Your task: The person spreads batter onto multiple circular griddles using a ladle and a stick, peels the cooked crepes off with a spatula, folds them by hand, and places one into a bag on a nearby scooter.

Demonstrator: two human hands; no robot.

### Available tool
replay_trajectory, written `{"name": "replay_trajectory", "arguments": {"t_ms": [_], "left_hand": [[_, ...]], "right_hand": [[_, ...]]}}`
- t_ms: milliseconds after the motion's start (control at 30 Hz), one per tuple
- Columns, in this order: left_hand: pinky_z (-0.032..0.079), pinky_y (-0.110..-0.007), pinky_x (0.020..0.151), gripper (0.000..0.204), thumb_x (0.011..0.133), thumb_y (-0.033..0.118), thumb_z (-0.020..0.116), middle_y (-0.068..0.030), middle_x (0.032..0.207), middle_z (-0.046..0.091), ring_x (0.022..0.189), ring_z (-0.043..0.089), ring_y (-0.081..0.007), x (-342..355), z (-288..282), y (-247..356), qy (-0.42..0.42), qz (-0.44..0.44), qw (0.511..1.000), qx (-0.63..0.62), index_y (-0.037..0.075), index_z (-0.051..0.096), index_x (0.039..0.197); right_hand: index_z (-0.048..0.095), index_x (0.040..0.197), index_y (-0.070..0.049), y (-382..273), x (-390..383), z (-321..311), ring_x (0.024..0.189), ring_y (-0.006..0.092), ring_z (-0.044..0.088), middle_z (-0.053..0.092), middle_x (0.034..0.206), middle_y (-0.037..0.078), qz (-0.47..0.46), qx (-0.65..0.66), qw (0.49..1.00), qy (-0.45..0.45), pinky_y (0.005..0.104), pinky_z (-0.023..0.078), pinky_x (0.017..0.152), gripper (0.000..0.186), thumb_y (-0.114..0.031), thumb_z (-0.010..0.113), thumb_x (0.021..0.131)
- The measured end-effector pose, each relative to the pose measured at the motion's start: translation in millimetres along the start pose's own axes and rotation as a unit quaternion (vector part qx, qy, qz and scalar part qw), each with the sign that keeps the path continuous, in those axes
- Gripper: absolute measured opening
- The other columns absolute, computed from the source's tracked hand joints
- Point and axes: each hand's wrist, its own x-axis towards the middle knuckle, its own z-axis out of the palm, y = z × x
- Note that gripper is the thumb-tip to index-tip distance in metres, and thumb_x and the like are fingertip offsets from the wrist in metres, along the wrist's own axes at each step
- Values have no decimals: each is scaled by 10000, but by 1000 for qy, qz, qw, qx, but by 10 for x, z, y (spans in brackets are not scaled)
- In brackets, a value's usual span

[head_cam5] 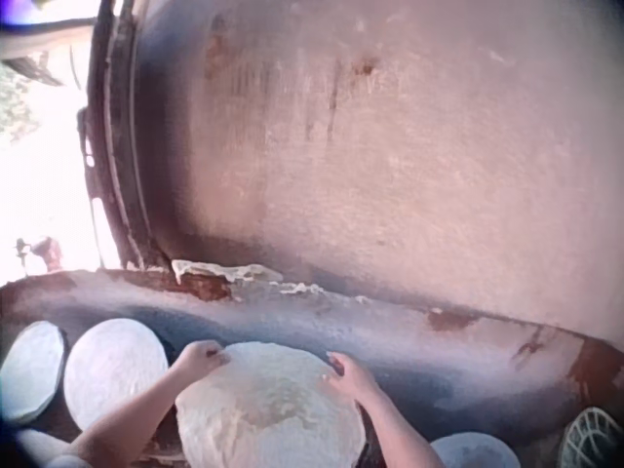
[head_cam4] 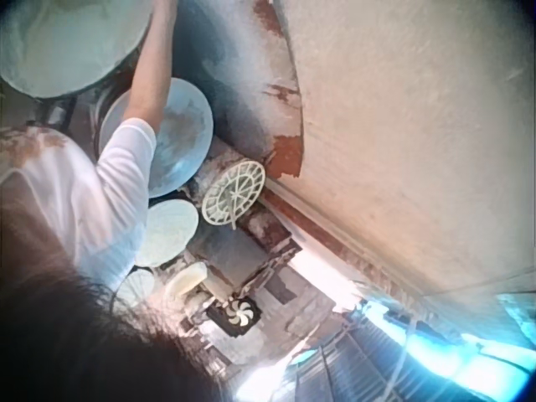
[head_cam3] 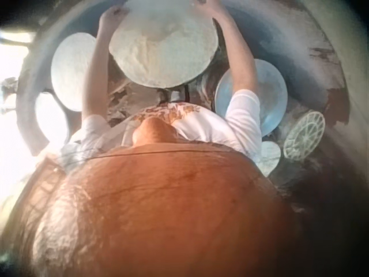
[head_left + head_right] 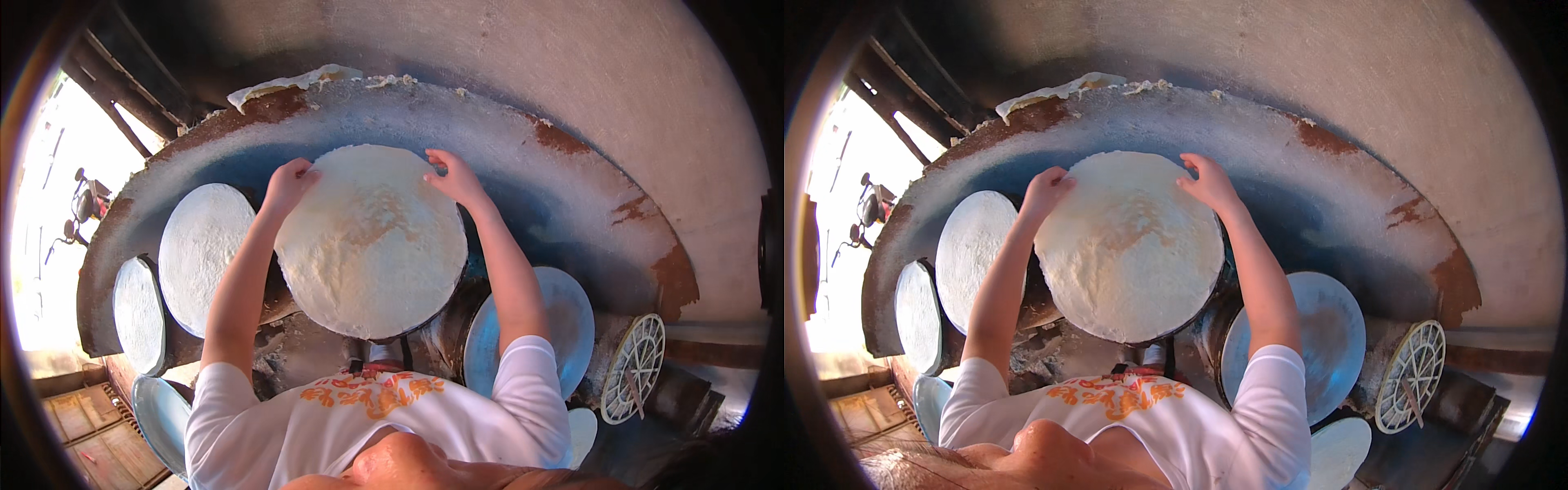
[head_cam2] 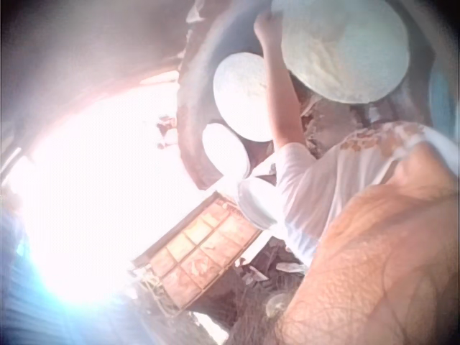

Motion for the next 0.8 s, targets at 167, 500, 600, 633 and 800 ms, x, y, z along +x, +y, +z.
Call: {"name": "replay_trajectory", "arguments": {"t_ms": [167,500,600,633,800], "left_hand": [[419,-232,607,144,878,154,628,3,694,575,648,504,-68,-483,-172,625,44,26,997,-57,13,603,865],[423,-192,669,103,887,85,627,24,811,570,734,497,-41,-1213,-430,624,84,90,974,-190,-5,597,927],[433,-192,701,116,881,83,638,24,841,584,770,523,-46,-1433,-539,633,83,107,962,-239,-5,602,948],[437,-193,713,116,881,83,639,23,854,588,782,530,-48,-1505,-563,640,87,116,958,-249,-5,604,949],[446,-197,734,106,879,70,638,13,879,595,797,538,-55,-1724,-766,711,83,147,947,-274,-10,600,937]], "right_hand": [[638,1054,-19,-174,-142,-283,880,138,618,658,979,87,45,92,983,-150,310,486,766,302,-141,721,791],[620,863,21,-1082,-1210,-563,789,196,619,624,844,90,-161,95,982,24,305,480,715,146,-71,685,771],[611,862,33,-1345,-1476,-545,776,193,613,621,840,86,-172,72,981,51,295,480,703,136,-45,676,771],[607,862,38,-1422,-1582,-535,768,188,609,620,836,82,-183,65,979,62,289,479,696,132,-35,672,773],[611,870,37,-1814,-2013,-572,784,137,578,614,854,56,-169,59,977,115,262,461,712,123,-38,672,795]]}}
